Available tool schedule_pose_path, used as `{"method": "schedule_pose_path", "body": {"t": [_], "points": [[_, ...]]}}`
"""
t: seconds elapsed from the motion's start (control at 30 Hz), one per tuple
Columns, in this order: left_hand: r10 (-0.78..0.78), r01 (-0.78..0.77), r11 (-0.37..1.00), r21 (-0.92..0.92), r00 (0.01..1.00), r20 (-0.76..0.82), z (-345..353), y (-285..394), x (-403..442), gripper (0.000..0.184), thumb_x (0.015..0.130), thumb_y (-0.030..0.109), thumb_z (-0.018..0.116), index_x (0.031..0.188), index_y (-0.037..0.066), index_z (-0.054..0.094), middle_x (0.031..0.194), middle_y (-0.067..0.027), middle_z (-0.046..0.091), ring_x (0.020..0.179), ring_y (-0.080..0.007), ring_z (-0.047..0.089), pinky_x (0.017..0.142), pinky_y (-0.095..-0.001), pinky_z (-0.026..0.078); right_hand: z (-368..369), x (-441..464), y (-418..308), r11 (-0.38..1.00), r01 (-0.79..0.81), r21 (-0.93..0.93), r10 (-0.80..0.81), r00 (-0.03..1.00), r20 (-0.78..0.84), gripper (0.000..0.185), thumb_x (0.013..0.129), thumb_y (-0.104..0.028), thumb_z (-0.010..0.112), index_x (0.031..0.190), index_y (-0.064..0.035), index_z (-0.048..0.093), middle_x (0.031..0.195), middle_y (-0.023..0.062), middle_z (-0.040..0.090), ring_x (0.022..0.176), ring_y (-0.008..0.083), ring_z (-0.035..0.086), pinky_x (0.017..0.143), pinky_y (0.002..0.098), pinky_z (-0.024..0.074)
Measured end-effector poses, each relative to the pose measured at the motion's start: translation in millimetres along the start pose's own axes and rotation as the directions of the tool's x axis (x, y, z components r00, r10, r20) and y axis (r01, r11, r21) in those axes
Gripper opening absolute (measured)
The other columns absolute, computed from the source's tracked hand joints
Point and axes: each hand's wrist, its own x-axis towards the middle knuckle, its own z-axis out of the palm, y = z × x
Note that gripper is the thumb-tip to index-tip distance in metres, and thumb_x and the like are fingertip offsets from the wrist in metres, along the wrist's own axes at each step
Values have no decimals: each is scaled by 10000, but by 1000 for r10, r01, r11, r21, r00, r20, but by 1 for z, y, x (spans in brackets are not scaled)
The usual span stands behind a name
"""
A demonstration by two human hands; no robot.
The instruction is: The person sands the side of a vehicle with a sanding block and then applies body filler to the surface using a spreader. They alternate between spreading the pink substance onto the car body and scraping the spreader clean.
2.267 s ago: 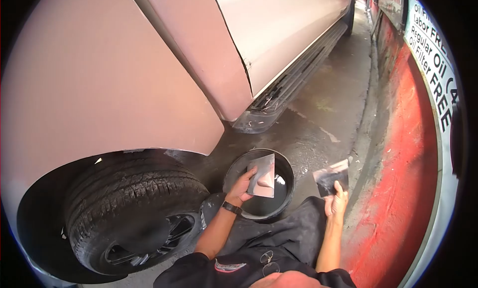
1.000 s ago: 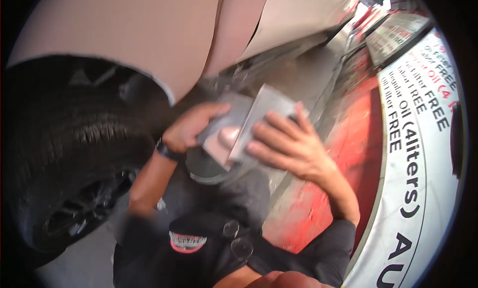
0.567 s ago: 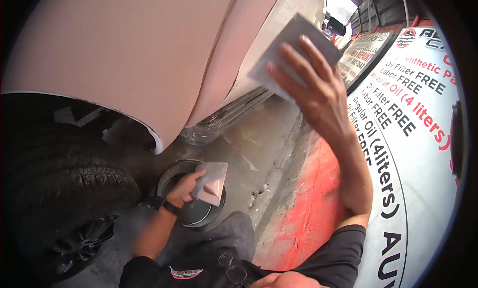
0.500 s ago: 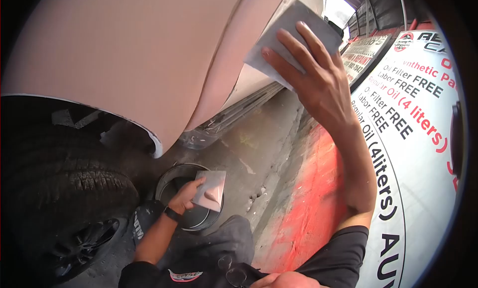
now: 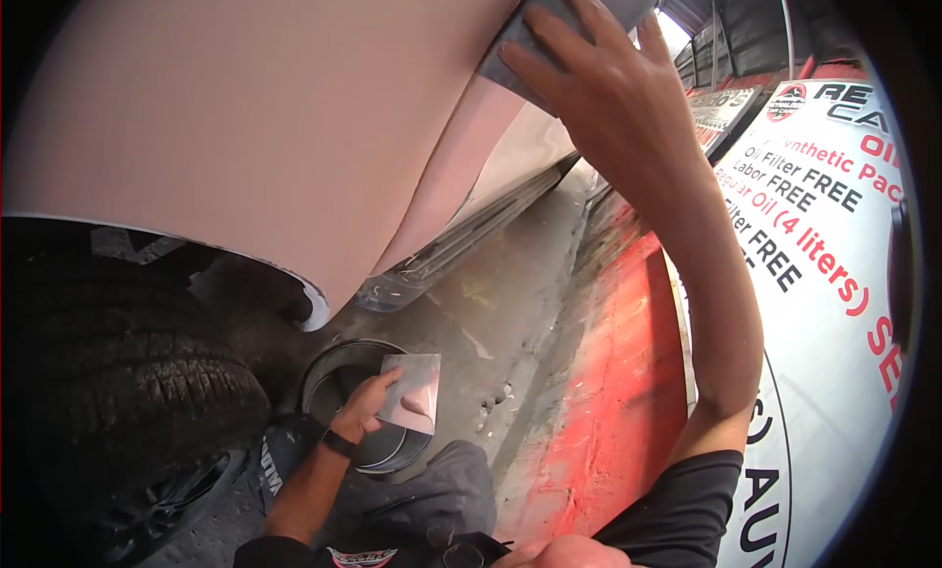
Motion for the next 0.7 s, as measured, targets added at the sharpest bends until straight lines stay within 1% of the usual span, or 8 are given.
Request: {"method": "schedule_pose_path", "body": {"t": [0.1, 0.17, 0.27, 0.37, 0.47, 0.57, 0.67, 0.7], "points": [[16, -16, 1000, -11, 1000, 14, 4, 3, -5, 383, 1042, 293, 510, 1257, -12, 599, 1119, -99, 683, 968, -213, 685, 865, -377, 562, 3, 2, 0, 1000, 25, -11, -25, 1000, -6, 270, 843, -119, 619, 1109, -128, 661, 1141, 106, 624, 1217, 354, 550, 903, 525, 503], [19, -18, 999, -28, 1000, 18, 6, 2, -7, 375, 1042, 290, 513, 1248, -10, 606, 1105, -96, 686, 961, -208, 686, 856, -374, 564, 7, 0, 1, 998, 7, 62, -8, 1000, 16, 270, 839, -116, 623, 1105, -128, 666, 1138, 101, 624, 1208, 353, 556, 889, 513, 511], [26, -25, 998, -56, 1000, 15, 4, 1, -5, 363, 1042, 283, 517, 1237, -8, 612, 1086, -92, 690, 944, -202, 687, 844, -368, 567, 4, -7, 6, 996, 6, 86, -14, 996, 92, 268, 839, -102, 622, 1101, -128, 673, 1129, 87, 626, 1188, 347, 566, 881, 514, 517], [20, -18, 997, -70, 999, 29, -4, -2, 1, 356, 1041, 277, 522, 1230, -9, 614, 1074, -92, 692, 928, -201, 689, 836, -363, 569, 8, -25, 0, 996, -70, -54, 75, 992, 100, 410, 817, -99, 649, 1201, -238, 682, 1295, 13, 585, 1298, 260, 523, 1002, 574, 447], [0, 1, 999, -49, 999, 34, -6, -3, 4, 353, 1038, 271, 528, 1228, -13, 613, 1075, -96, 692, 924, -205, 690, 834, -360, 569, 8, -28, 4, 997, -80, 4, 80, 995, 51, 445, 800, -47, 651, 1209, -221, 689, 1290, 35, 587, 1287, 271, 529, 994, 543, 473], [7, -6, 999, -44, 999, 32, -13, -7, 9, 360, 1034, 270, 535, 1236, -19, 607, 1093, -101, 687, 945, -212, 687, 842, -366, 567, -4, -8, 12, 990, -18, 143, 6, 997, 82, 252, 851, -96, 615, 1095, -120, 674, 1140, 78, 631, 1202, 350, 564, 901, 526, 516], [17, -12, 997, -77, 998, 64, -13, -8, 10, 371, 1031, 274, 539, 1245, -23, 600, 1115, -109, 680, 968, -223, 684, 856, -375, 564, -1, 0, 18, 994, -11, 107, 7, 999, 39, 250, 871, -76, 591, 1103, -107, 678, 1129, 86, 630, 1209, 350, 560, 946, 549, 493], [11, -6, 997, -71, 998, 60, -14, -8, 11, 375, 1032, 277, 537, 1249, -22, 599, 1122, -112, 677, 976, -227, 683, 861, -378, 562, 1, 2, 20, 987, -26, 156, 20, 999, 38, 243, 871, -66, 585, 1092, -100, 679, 1115, 90, 629, 1202, 347, 562, 958, 555, 483]]}}
